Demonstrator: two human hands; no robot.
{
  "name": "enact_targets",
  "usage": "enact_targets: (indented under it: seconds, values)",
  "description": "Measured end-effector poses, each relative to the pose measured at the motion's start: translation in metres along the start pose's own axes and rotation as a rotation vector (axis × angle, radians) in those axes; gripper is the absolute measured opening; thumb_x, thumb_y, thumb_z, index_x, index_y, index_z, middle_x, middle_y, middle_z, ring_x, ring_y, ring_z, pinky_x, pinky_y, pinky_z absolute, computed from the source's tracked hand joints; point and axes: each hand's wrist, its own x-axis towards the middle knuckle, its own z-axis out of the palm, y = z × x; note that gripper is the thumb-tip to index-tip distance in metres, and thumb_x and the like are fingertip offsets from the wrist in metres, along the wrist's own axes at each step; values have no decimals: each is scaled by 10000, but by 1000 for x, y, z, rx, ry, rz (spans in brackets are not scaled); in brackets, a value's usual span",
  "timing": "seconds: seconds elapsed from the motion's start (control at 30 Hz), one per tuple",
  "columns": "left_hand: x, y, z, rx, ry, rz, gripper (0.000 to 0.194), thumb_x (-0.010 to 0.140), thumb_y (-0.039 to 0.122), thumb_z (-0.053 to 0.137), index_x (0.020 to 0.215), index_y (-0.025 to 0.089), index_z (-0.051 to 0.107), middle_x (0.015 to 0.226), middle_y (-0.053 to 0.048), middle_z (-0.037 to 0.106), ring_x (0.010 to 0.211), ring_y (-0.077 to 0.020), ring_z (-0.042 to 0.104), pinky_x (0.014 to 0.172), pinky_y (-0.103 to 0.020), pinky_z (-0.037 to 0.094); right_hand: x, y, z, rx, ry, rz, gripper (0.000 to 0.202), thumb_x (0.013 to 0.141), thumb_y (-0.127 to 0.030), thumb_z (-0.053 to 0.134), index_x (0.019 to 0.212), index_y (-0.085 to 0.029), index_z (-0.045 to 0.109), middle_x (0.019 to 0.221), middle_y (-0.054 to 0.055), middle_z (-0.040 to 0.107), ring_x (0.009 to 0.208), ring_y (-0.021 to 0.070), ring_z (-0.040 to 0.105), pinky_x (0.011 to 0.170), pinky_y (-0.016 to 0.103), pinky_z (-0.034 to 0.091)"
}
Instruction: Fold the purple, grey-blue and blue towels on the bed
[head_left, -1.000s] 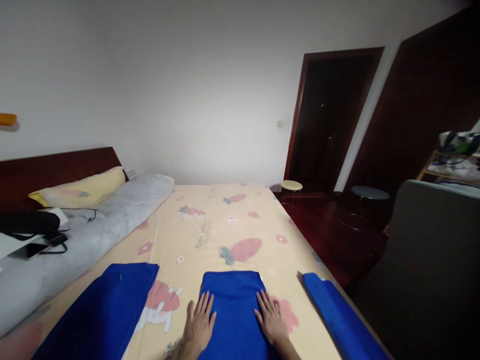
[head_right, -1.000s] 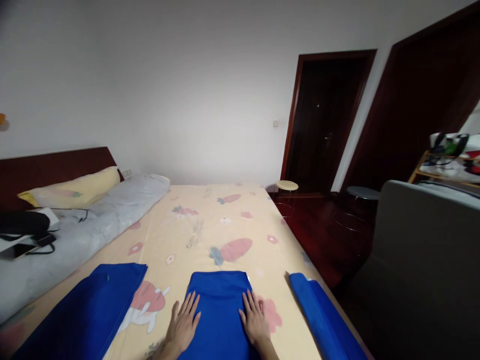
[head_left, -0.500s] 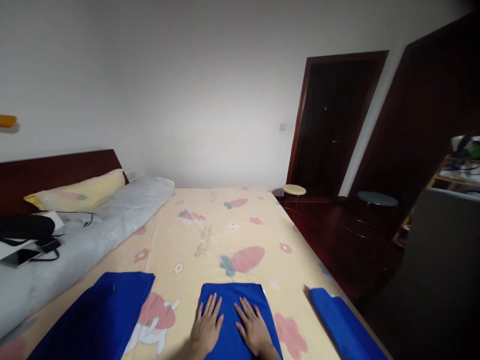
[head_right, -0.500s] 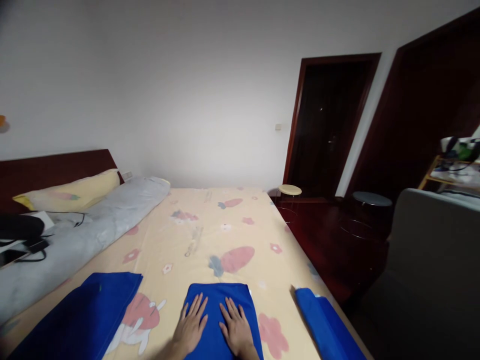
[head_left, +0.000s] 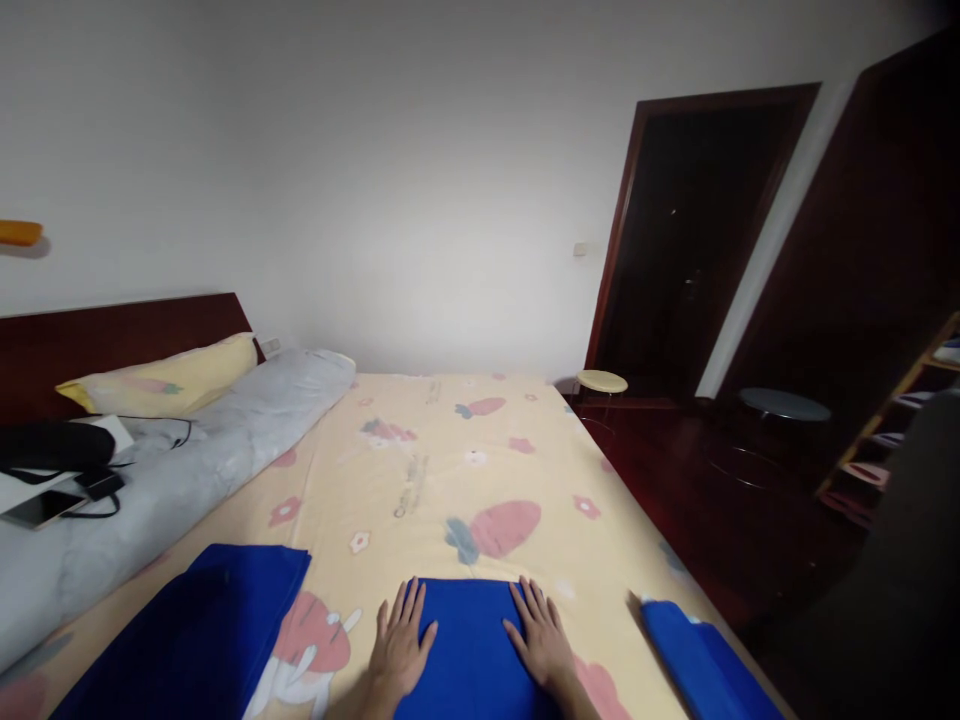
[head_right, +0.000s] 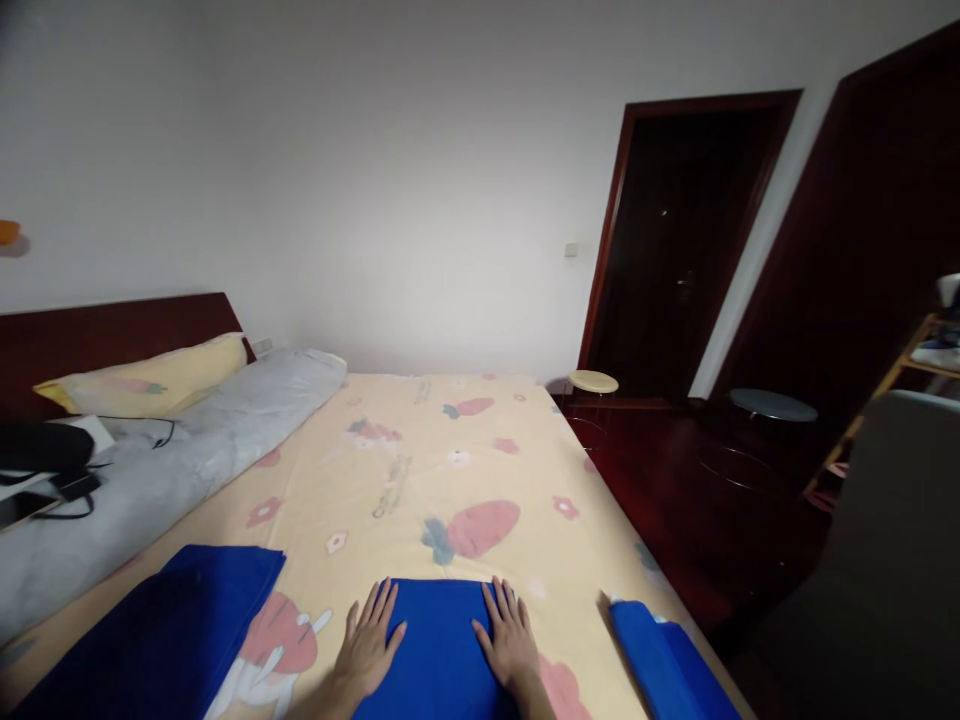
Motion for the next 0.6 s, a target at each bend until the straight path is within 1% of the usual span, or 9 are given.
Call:
enact_targets:
  seconds: [0.13, 0.17, 0.23, 0.27, 0.33, 0.4, 0.43, 0.5, 0.6]
  values:
    - [7, 6, -13, 29, -62, -19, 612, 923, 467, 299, 1496, 283, 190, 1595, -10, 208, 1481, -276, 158, 1166, -623, 131, 5, -13, -16, -34, -73, 44, 707, 902, -663, 309, 1463, -234, 334, 1558, 72, 265, 1452, 289, 217, 1186, 548, 180]
    - [8, 10, -15, 49, -49, -37, 609, 916, 438, 318, 1493, 273, 216, 1590, -23, 221, 1479, -298, 155, 1157, -651, 107, 3, -20, -19, -40, -67, 54, 708, 901, -659, 319, 1459, -223, 346, 1556, 83, 262, 1450, 294, 222, 1188, 550, 171]
    - [3, 24, -11, 72, 31, -54, 590, 916, 365, 323, 1489, 252, 240, 1586, -40, 233, 1476, -316, 160, 1154, -665, 83, -7, -39, -20, -27, -17, 24, 680, 918, -630, 315, 1466, -229, 322, 1563, 76, 234, 1455, 285, 208, 1195, 542, 161]
    - [-2, 33, -5, 67, 86, -30, 580, 924, 332, 310, 1492, 247, 225, 1586, -41, 233, 1475, -305, 174, 1163, -643, 99, -15, -50, -16, -7, 13, -18, 650, 933, -604, 301, 1476, -245, 290, 1568, 59, 215, 1459, 272, 196, 1198, 533, 166]
    - [-18, 52, 13, 38, 181, 95, 570, 942, 284, 280, 1499, 256, 162, 1584, -30, 248, 1464, -261, 229, 1178, -563, 182, -35, -70, -1, 47, 42, -135, 575, 967, -529, 262, 1487, -286, 227, 1570, 22, 205, 1460, 242, 200, 1195, 506, 206]
    - [-39, 67, 36, 18, 227, 237, 565, 952, 262, 280, 1496, 283, 131, 1569, -12, 295, 1436, -220, 306, 1155, -480, 284, -57, -83, 17, 79, 35, -217, 522, 984, -461, 247, 1484, -313, 214, 1560, 6, 237, 1448, 232, 247, 1177, 486, 264]
    - [-50, 71, 47, 16, 243, 268, 559, 954, 258, 288, 1492, 293, 141, 1558, -7, 321, 1418, -209, 344, 1136, -453, 322, -67, -86, 25, 81, 35, -230, 513, 985, -450, 256, 1480, -318, 227, 1554, 6, 258, 1438, 237, 275, 1165, 486, 290]
    - [-70, 70, 62, 15, 278, 253, 541, 956, 263, 308, 1481, 307, 188, 1536, 1, 363, 1385, -196, 401, 1105, -423, 367, -84, -81, 37, 60, 69, -203, 517, 975, -471, 292, 1468, -318, 274, 1536, 18, 306, 1413, 258, 331, 1139, 497, 332]
    - [-95, 45, 72, 25, 321, 215, 535, 948, 283, 344, 1469, 328, 227, 1513, 12, 398, 1351, -187, 450, 1070, -401, 401, -106, -54, 44, -3, 191, -130, 539, 952, -522, 346, 1446, -306, 352, 1506, 36, 379, 1371, 276, 407, 1102, 490, 383]
